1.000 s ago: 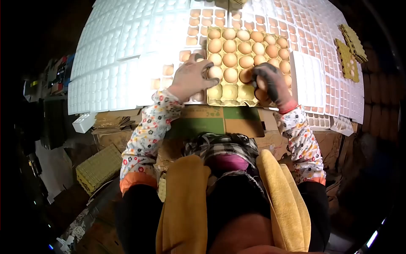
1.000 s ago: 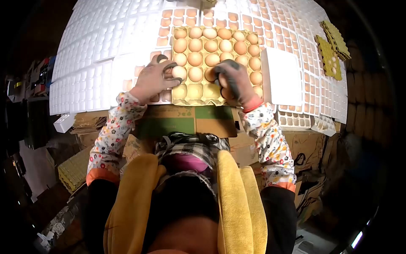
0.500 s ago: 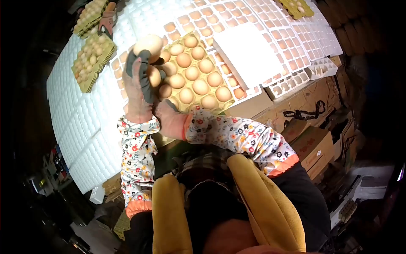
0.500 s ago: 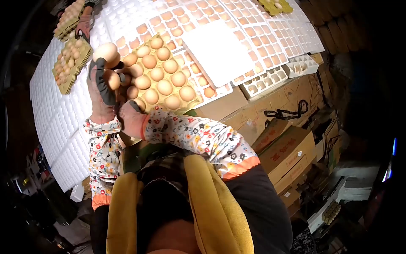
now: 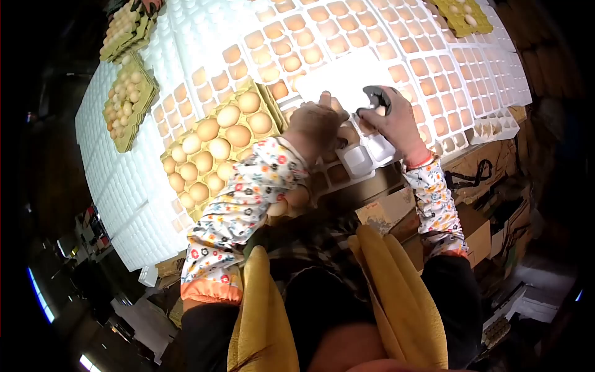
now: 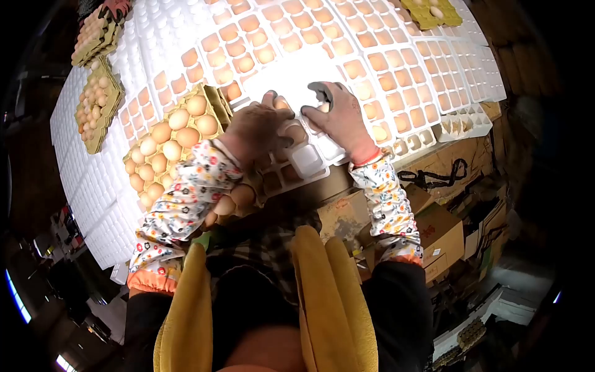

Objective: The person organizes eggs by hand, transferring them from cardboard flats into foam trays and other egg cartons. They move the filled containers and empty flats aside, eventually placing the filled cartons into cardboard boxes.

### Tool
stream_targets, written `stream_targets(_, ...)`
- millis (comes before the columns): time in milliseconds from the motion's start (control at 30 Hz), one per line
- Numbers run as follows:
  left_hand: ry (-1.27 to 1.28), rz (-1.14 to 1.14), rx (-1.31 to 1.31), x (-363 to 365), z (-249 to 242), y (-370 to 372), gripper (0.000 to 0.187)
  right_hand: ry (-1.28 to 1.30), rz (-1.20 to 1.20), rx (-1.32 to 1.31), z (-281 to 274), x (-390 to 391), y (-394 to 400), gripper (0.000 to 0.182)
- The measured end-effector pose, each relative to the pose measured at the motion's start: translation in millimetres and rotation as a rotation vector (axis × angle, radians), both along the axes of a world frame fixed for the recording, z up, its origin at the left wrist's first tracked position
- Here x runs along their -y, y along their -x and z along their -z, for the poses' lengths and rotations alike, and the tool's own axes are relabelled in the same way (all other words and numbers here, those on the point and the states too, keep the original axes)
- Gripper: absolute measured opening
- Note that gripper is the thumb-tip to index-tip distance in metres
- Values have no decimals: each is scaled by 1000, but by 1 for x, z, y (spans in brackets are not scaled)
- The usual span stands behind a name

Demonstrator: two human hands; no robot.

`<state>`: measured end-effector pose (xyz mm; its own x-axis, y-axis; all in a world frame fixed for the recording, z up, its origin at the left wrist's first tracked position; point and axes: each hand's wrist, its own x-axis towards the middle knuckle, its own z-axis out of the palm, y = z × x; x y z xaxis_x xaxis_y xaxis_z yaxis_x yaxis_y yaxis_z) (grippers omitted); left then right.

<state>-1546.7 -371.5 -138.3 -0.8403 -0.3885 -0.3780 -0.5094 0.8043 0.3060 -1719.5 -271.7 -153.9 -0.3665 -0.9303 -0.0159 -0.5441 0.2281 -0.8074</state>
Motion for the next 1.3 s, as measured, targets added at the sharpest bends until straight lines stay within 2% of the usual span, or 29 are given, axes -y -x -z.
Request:
stream_targets(67,-228,-172,-197,28,7,2,35,251,199,499,21,22,-6,40)
stream_targets(133,-19,-423,-644,43,31,23,34,241,194,360,49,41,-10,31)
stream_targets(167,129,-444,-741,52,57,34,34,354,72,51,61,45,-9,30)
stream_targets(200,273,-363,-603,53,67,37,38,469,-62,-257,70,50,-6,29)
stream_targets(233,295,-312,-586,50,64,37,42,380,-40,-133,61,49,-11,29)
stream_targets(267,352,-270,-687,40,64,31,47,396,-67,-195,61,48,-10,29)
stream_targets(300,349,-213,-681,23,35,12,47,332,-2,-94,55,46,-16,30)
stream_targets(333,284,-148,-732,10,11,-15,46,203,89,224,45,47,-22,30)
stream_targets(367,305,-119,-767,2,6,-48,45,269,249,826,43,52,-32,31)
stream_targets(400,319,-78,-807,0,1,-82,45,291,164,667,29,56,-36,34)
stream_targets(467,365,-461,-510,16,-43,-145,46,202,-102,570,-8,67,-60,39)
stream_targets(533,474,-658,-229,55,-41,-185,46,232,-445,188,-34,95,-91,45)
stream_targets(600,58,-590,-65,88,-35,-202,45,223,-633,-76,-28,131,-116,46)
stream_targets(667,116,-426,-14,92,-50,-202,48,-148,-765,15,-34,163,-122,50)
stream_targets(700,171,-361,-26,91,-46,-205,48,-447,-646,158,-52,163,-122,56)
stream_targets(733,229,-301,-36,91,-40,-210,48,-298,-697,-34,-48,158,-125,57)
stream_targets(767,281,-322,-255,87,-34,-217,41,-150,-747,-223,-32,152,-126,59)
stream_targets(800,27,-569,-553,85,-32,-219,40,-5,-792,-403,-26,146,-129,60)
stream_targets(867,-538,-1030,-1108,81,-32,-218,38,-62,-741,-192,-30,144,-126,57)
stream_targets(900,-853,-1190,-1291,85,-43,-217,38,-81,-609,158,-35,140,-123,52)
stream_targets(933,-638,-988,-1192,93,-38,-220,44,-96,-469,496,-40,137,-119,46)
stream_targets(1000,-523,-956,-667,117,-42,-199,44,89,-299,931,-26,129,-109,25)
stream_targets(1033,-381,-753,-252,104,-69,-180,51,204,-583,526,-23,132,-96,24)
stream_targets(1067,92,-439,-20,98,-56,-164,55,308,-841,104,-21,135,-85,23)
stream_targets(1100,177,-373,3,100,-38,-154,56,-403,-506,468,-54,132,-106,26)
stream_targets(1133,265,-308,27,103,-26,-146,57,-424,-629,137,-67,123,-125,39)
stream_targets(1200,133,-372,34,105,-38,-150,56,-76,-751,-421,-32,112,-141,51)
stream_targets(1267,-16,-458,96,102,-63,-158,55,-268,-743,-256,-61,110,-136,52)
stream_targets(1300,18,-441,62,101,-57,-160,54,-287,-663,120,-49,112,-124,50)
